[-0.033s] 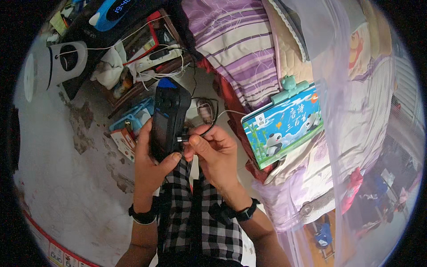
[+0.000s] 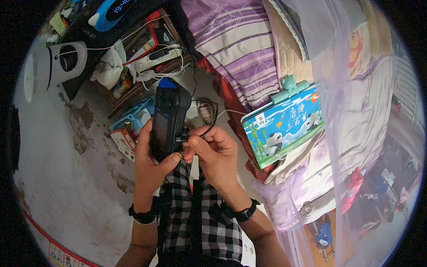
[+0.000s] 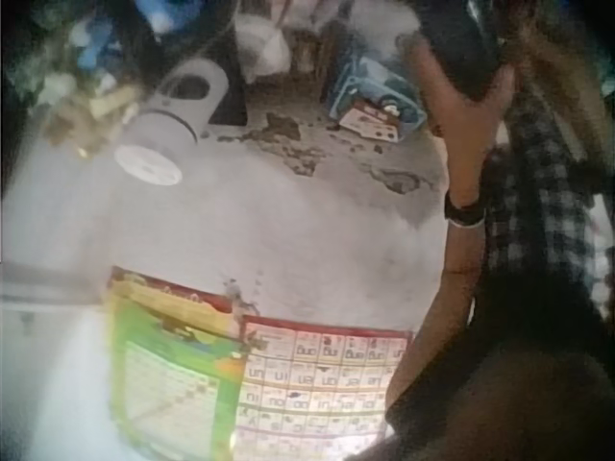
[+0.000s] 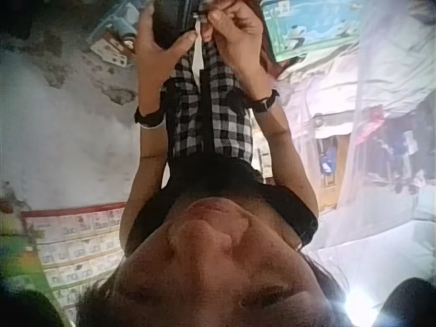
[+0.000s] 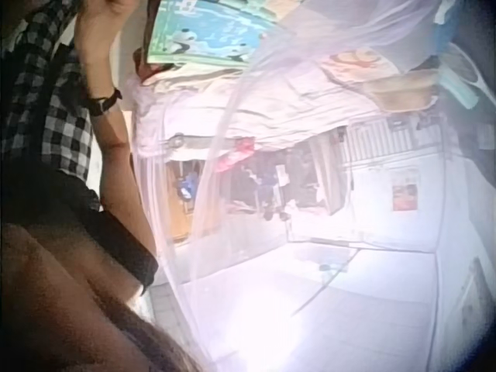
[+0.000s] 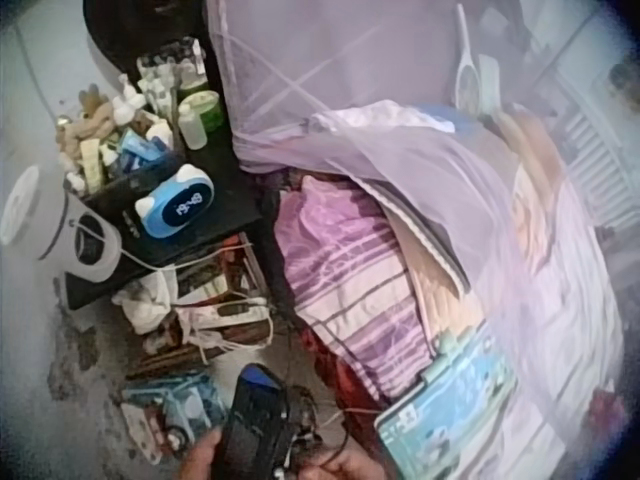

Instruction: The person handles a handheld game console and a plastic bag before taking two headlamps to a counter to disassemble and clean them.

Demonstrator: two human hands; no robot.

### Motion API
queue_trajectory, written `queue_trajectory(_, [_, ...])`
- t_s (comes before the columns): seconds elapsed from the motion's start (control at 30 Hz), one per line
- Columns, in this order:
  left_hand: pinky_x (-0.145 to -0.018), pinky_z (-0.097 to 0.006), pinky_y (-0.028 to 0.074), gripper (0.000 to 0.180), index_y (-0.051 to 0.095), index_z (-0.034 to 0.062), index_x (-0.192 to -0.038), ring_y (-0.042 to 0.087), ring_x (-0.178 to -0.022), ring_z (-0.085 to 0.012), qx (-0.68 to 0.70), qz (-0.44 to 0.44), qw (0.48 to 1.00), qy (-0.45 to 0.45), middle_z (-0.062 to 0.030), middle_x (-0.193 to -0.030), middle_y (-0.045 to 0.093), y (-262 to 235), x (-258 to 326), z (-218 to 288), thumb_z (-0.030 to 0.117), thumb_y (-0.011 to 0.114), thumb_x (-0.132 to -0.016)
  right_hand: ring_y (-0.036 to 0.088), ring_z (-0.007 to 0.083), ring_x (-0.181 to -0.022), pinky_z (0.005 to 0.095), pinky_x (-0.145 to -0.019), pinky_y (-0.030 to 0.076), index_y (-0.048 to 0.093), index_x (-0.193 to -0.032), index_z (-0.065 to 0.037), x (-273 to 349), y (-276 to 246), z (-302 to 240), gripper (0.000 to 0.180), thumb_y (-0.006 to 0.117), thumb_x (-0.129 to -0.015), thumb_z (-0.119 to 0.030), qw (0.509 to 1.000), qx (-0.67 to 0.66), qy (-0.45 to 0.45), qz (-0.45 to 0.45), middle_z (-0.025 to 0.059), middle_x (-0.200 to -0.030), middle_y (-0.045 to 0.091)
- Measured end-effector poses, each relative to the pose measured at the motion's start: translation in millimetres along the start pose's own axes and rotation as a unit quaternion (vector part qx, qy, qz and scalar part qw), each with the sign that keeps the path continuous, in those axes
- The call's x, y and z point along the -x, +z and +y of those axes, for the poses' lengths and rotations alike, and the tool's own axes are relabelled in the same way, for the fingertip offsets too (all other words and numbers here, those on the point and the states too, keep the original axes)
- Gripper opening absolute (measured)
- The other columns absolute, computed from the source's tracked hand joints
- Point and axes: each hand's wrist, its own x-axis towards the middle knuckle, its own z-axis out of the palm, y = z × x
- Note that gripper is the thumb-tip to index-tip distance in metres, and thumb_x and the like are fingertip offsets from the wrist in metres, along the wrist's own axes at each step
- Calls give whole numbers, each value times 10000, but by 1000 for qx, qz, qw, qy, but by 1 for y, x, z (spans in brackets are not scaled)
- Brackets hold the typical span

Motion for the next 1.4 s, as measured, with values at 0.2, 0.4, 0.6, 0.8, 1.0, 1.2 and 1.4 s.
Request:
queue_trajectory(0.2, [-835,-290,424,717,286,-51,-1253,506,-973,-169,36,-3,999,-22,-127,-1110,472,7,4,-10,18,679,-657,538,118,-542,225,-488,436,522,-812,27,6,9,0,74,576,-818,-22,989,115,-88,35,99,-740,585])
queue_trajectory(0.4, [-813,-289,433,707,301,-42,-1238,518,-935,-162,42,22,997,-59,-115,-1075,497,22,10,-9,18,684,-647,440,69,-443,187,-417,349,504,-742,-20,10,12,2,122,582,-824,-67,965,197,-117,131,64,-654,553])
queue_trajectory(0.6, [-781,-277,447,738,293,-34,-1247,532,-905,-162,6,77,997,-16,-110,-1051,507,36,16,-16,13,691,-627,417,42,-443,176,-413,318,504,-717,-34,12,8,9,142,592,-822,-71,947,220,-161,170,35,-647,544])
queue_trajectory(0.8, [-759,-282,457,763,287,-40,-1252,539,-889,-171,-16,90,996,-2,-116,-1037,503,36,17,-20,23,706,-618,432,27,-524,163,-458,331,507,-736,-21,13,5,14,119,579,-827,-50,916,298,-221,156,23,-705,547])
queue_trajectory(1.0, [-751,-285,461,762,288,-44,-1247,539,-888,-175,-36,104,994,-10,-121,-1034,500,31,19,-22,32,713,-619,441,31,-555,161,-490,345,501,-738,-18,14,12,24,118,577,-825,-37,917,286,-219,171,29,-732,545])
queue_trajectory(1.2, [-757,-276,464,700,303,-36,-1227,546,-880,-163,-26,98,995,-7,-115,-1020,512,32,16,-14,20,694,-649,425,29,-538,169,-469,333,501,-740,-15,13,11,25,122,581,-826,-48,907,305,-234,175,23,-712,540])
queue_trajectory(1.4, [-757,-265,466,665,319,-28,-1211,554,-867,-148,8,85,995,-41,-100,-1001,530,36,16,-10,23,689,-660,432,33,-542,168,-476,339,514,-761,-7,8,12,25,108,579,-829,-61,903,304,-221,208,24,-709,543])
